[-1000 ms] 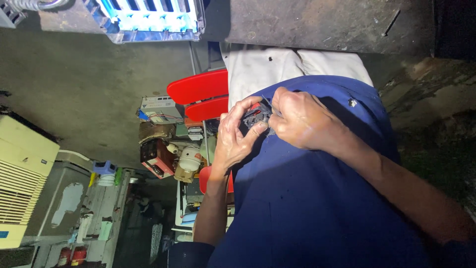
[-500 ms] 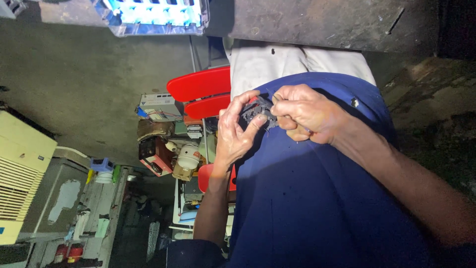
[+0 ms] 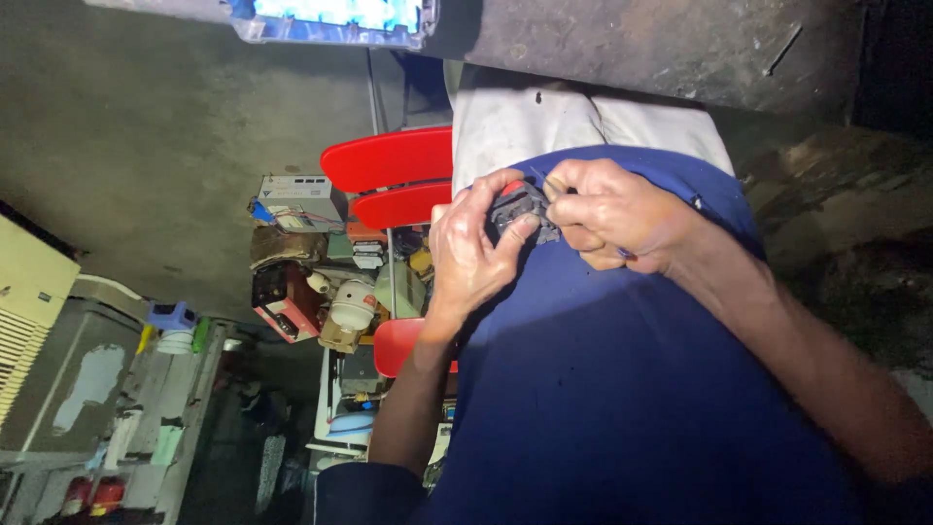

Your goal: Disassembling a rechargeable battery pack to inspect internal cells and circuitry using a prying tool.

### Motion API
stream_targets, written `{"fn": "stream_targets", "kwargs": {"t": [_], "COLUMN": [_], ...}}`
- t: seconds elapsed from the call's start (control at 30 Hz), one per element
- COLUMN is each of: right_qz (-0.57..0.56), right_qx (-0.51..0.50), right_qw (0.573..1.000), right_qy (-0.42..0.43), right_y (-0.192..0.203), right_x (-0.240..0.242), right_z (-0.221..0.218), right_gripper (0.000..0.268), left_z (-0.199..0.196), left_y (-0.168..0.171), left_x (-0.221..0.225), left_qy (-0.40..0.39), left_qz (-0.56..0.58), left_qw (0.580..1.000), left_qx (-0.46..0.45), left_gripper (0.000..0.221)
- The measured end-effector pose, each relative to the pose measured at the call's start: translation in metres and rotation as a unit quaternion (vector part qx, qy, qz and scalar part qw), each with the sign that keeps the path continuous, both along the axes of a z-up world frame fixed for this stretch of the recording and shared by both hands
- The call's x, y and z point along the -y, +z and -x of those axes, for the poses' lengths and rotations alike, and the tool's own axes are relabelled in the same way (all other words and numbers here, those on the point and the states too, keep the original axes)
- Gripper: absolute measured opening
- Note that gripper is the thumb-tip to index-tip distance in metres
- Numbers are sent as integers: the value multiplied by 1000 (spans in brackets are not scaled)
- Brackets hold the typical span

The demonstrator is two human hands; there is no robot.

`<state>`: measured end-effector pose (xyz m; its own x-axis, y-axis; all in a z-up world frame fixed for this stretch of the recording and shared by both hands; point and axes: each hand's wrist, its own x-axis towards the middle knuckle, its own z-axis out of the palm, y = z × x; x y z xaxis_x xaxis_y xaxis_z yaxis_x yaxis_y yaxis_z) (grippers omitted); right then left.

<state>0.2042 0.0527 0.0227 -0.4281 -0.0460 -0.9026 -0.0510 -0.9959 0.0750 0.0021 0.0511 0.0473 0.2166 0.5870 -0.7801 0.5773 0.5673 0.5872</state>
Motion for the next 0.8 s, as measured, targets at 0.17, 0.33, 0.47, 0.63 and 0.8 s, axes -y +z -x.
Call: {"fn": "stream_targets", "kwargs": {"t": [0.17,0.33,0.47,0.63,0.8], "right_qz": [-101,-267,-291,-336,-403], "right_qx": [9,87,183,78,114], "right_qw": [994,937,906,938,907], "right_qy": [41,208,246,-34,44], "right_y": [34,58,36,-1,11], "right_x": [-33,-95,-68,-11,-24], "right_z": [-7,-26,-20,-12,-5], "right_gripper": [25,14,34,81,50], "left_z": [0,27,17,-15,-29], "left_y": [-10,-32,-9,10,10], "left_x": [0,-10,-24,-34,-20], "left_qy": [-55,176,273,371,384], "left_qz": [-20,78,95,45,6], "left_qw": [995,981,954,923,920], "left_qx": [-84,37,82,93,83], "left_gripper": [44,42,49,42,42]}}
